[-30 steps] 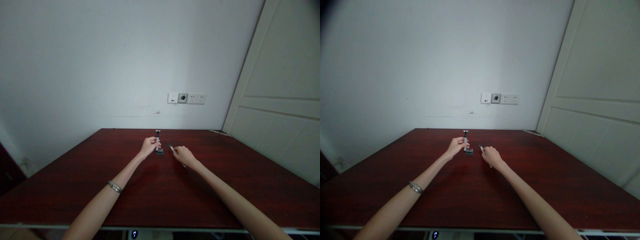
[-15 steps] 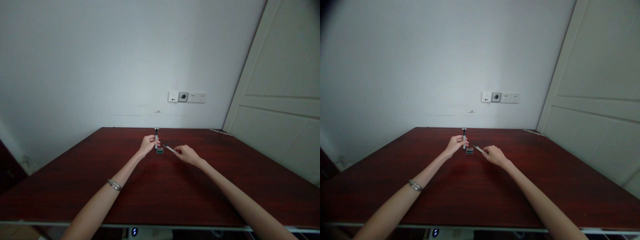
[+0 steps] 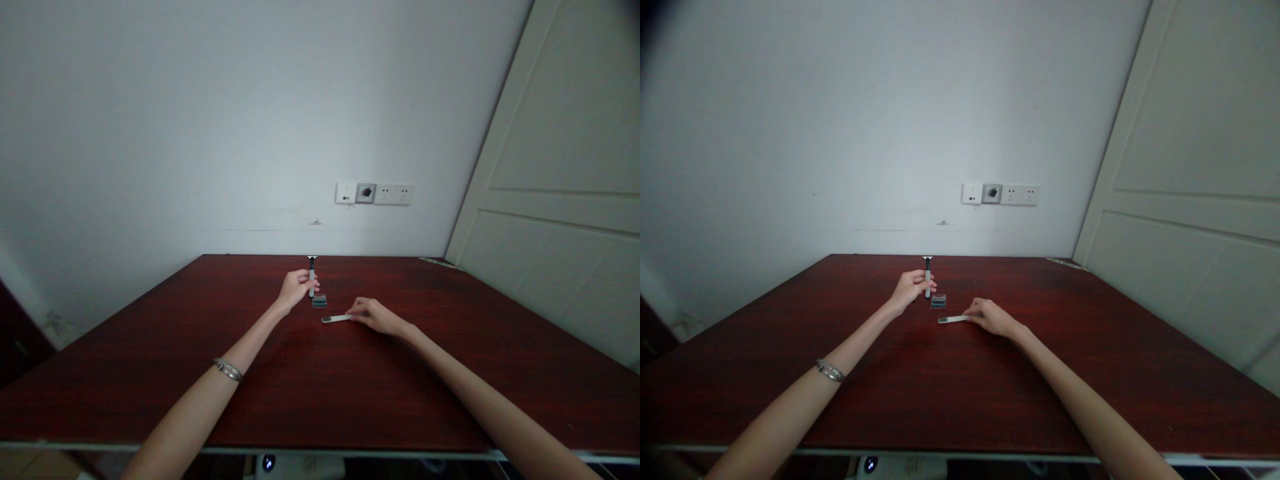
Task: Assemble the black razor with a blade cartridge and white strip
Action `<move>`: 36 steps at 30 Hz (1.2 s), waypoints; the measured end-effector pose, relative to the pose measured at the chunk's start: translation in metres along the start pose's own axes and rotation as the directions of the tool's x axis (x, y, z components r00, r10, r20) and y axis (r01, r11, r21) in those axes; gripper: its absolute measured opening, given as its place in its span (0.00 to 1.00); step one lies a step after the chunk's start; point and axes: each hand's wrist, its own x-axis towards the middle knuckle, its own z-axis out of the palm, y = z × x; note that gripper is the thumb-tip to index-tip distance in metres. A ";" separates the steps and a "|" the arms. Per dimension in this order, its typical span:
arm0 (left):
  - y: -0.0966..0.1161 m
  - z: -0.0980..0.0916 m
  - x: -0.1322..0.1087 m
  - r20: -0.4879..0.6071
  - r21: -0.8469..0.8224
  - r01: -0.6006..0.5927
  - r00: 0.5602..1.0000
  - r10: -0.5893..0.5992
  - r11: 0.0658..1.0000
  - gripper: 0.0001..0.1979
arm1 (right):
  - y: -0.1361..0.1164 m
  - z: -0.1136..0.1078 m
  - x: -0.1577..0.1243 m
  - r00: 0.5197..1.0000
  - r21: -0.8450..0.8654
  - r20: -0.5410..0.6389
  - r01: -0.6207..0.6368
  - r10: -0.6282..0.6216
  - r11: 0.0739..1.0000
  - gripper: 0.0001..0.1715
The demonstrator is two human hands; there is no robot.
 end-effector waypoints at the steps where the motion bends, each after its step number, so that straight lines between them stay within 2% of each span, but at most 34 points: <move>1: -0.001 0.000 0.000 0.000 -0.001 -0.001 1.000 0.001 1.000 0.07 | 0.002 0.001 0.000 1.000 0.003 -0.001 0.005 -0.005 1.000 0.16; 7: -0.001 -0.001 0.000 0.003 -0.003 0.027 1.000 -0.027 1.000 0.06 | 0.002 0.004 -0.001 1.000 -0.039 -0.005 0.026 -0.026 0.999 0.16; 12: 0.001 -0.001 0.000 -0.009 0.039 0.039 0.999 -0.038 0.998 0.06 | -0.003 -0.004 0.002 1.000 -0.048 -0.018 -0.009 0.008 0.999 0.20; 17: 0.003 -0.002 -0.002 -0.016 0.064 0.061 0.998 -0.061 0.996 0.05 | -0.004 -0.021 0.024 0.996 -0.053 -0.088 -0.026 0.021 0.998 0.18; 20: 0.005 -0.001 -0.004 -0.004 0.069 0.081 0.997 -0.081 0.994 0.05 | -0.006 -0.023 0.044 0.996 -0.076 -0.091 -0.026 0.019 0.997 0.16; 27: 0.009 0.000 -0.007 0.019 0.044 0.102 0.994 -0.103 0.994 0.06 | -0.014 -0.001 0.077 0.999 -0.162 -0.039 -0.002 -0.004 0.987 0.15; 36: -0.001 -0.002 -0.004 0.051 -0.002 0.100 0.994 -0.099 0.995 0.07 | -0.019 0.020 0.095 0.999 -0.206 0.009 0.041 -0.040 0.978 0.13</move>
